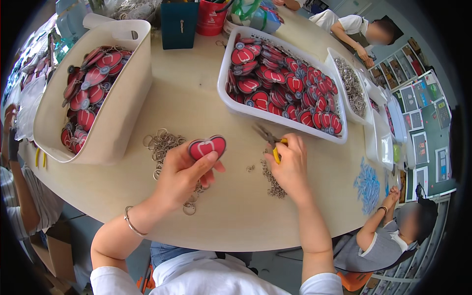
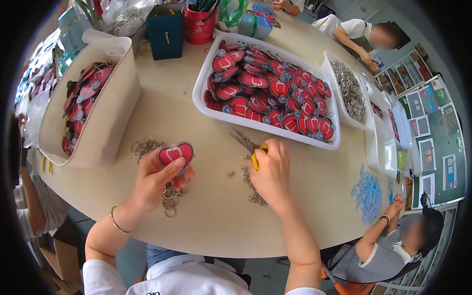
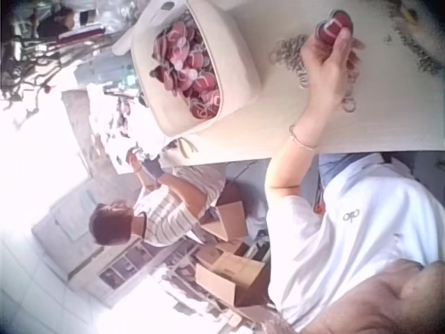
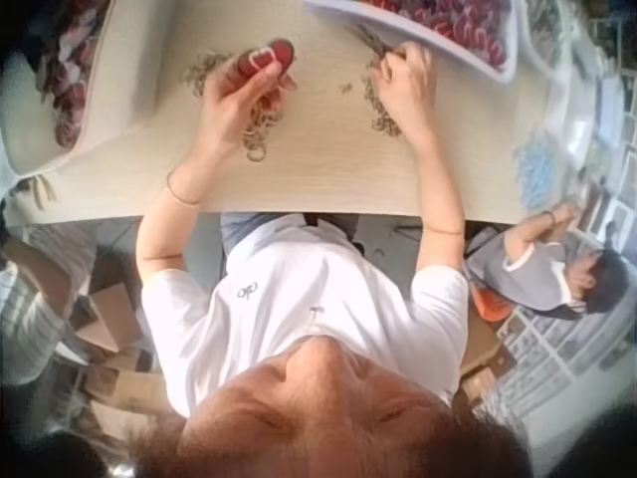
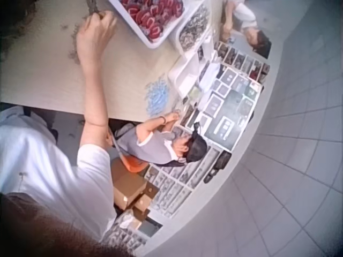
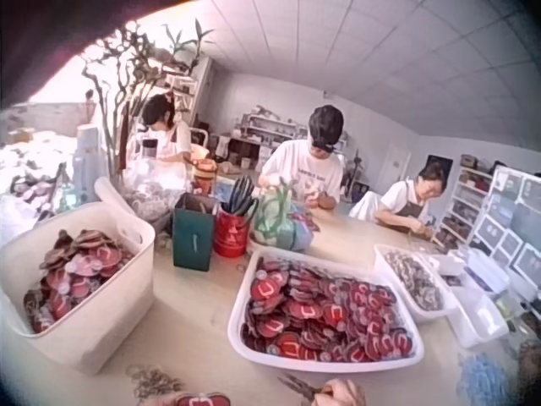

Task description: The person assembles heart-shaped keychains by attaching metal rings to red and white heart-shaped tags using pliers. They pick up a tag, thread a metal ring through a hole, and use pliers to close the ring, repeating this process for multiple items.

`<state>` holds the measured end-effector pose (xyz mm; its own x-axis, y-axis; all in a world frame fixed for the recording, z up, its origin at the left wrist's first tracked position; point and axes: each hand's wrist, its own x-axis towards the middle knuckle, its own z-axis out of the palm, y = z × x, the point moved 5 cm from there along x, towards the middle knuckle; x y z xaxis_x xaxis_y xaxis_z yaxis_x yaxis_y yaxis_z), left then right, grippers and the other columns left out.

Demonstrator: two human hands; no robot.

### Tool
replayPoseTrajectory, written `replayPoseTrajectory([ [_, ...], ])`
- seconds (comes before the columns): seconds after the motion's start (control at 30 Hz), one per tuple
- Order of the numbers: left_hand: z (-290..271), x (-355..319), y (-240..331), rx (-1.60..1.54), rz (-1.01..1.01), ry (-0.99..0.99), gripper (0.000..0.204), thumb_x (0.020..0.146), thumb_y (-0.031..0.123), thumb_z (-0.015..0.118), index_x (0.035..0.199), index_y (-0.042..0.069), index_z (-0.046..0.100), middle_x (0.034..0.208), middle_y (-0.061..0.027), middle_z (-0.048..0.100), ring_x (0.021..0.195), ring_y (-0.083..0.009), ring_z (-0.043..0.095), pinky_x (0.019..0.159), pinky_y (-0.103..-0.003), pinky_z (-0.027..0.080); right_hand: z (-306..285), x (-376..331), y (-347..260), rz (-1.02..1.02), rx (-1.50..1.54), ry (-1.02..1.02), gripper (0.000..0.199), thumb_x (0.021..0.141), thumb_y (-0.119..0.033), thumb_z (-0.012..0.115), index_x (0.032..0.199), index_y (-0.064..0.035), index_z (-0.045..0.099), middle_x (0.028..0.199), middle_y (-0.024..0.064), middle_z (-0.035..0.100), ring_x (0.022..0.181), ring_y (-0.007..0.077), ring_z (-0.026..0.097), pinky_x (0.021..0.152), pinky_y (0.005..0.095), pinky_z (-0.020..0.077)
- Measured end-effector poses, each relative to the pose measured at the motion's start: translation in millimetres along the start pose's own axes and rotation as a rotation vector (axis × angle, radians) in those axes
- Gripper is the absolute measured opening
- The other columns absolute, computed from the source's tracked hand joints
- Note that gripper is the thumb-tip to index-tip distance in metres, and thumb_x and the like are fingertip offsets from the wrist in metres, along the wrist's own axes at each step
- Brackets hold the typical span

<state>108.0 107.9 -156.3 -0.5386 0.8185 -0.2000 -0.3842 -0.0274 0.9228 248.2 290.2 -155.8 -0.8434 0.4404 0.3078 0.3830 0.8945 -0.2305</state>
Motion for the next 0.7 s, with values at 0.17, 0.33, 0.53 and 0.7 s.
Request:
replayPoseTrajectory([
  [0.17, -6.0, -0.4, 1.3, -0.004, -0.008, -0.002, 0.024, 0.095, 0.024, 0.061, 0.1, 0.0, 0.06, 0.08, -0.0062, 0.067, 0.06, -0.0072, 0.057, 0.053, -0.021, 0.045, 8.1, 0.9, -4.4, 0.026, 0.228, -0.059, 0.019, 0.068, -0.004, 0.078, 0.082, 0.0, 0.066, 0.104, 0.0124, 0.054, 0.096, 0.0308, 0.052, 0.085, 0.0416, 0.0415],
  [0.33, -11.4, 0.3, 1.0, 0.011, -0.02, 0.023, 0.024, 0.094, 0.024, 0.062, 0.1, 0.0, 0.06, 0.079, -0.0062, 0.067, 0.06, -0.0071, 0.056, 0.053, -0.02, 0.045, 0.2, -3.2, -11.6, 0.032, 0.306, -0.114, 0.017, 0.067, -0.003, 0.078, 0.078, 0.0005, 0.066, 0.101, 0.0118, 0.055, 0.097, 0.03, 0.052, 0.086, 0.0409, 0.0415],
  [0.53, -7.8, 0.1, 3.5, 0.025, -0.032, 0.005, 0.024, 0.094, 0.023, 0.062, 0.1, 0.0, 0.061, 0.08, -0.0048, 0.067, 0.06, -0.0062, 0.055, 0.053, -0.02, 0.044, 3.3, -5.3, -25.5, -0.054, 0.263, -0.154, 0.017, 0.066, -0.005, 0.079, 0.075, -0.001, 0.065, 0.098, 0.0115, 0.055, 0.094, 0.0295, 0.053, 0.083, 0.0416, 0.0431],
  [0.7, -7.5, 0.3, 3.3, 0.012, -0.026, -0.006, 0.023, 0.094, 0.022, 0.062, 0.1, 0.0, 0.061, 0.079, -0.0054, 0.067, 0.059, -0.0066, 0.055, 0.052, -0.02, 0.044, 4.5, -4.7, -17.5, -0.011, 0.319, -0.109, 0.019, 0.066, -0.005, 0.08, 0.076, 0.0009, 0.064, 0.098, 0.0115, 0.055, 0.093, 0.0296, 0.054, 0.082, 0.0413, 0.0433],
])
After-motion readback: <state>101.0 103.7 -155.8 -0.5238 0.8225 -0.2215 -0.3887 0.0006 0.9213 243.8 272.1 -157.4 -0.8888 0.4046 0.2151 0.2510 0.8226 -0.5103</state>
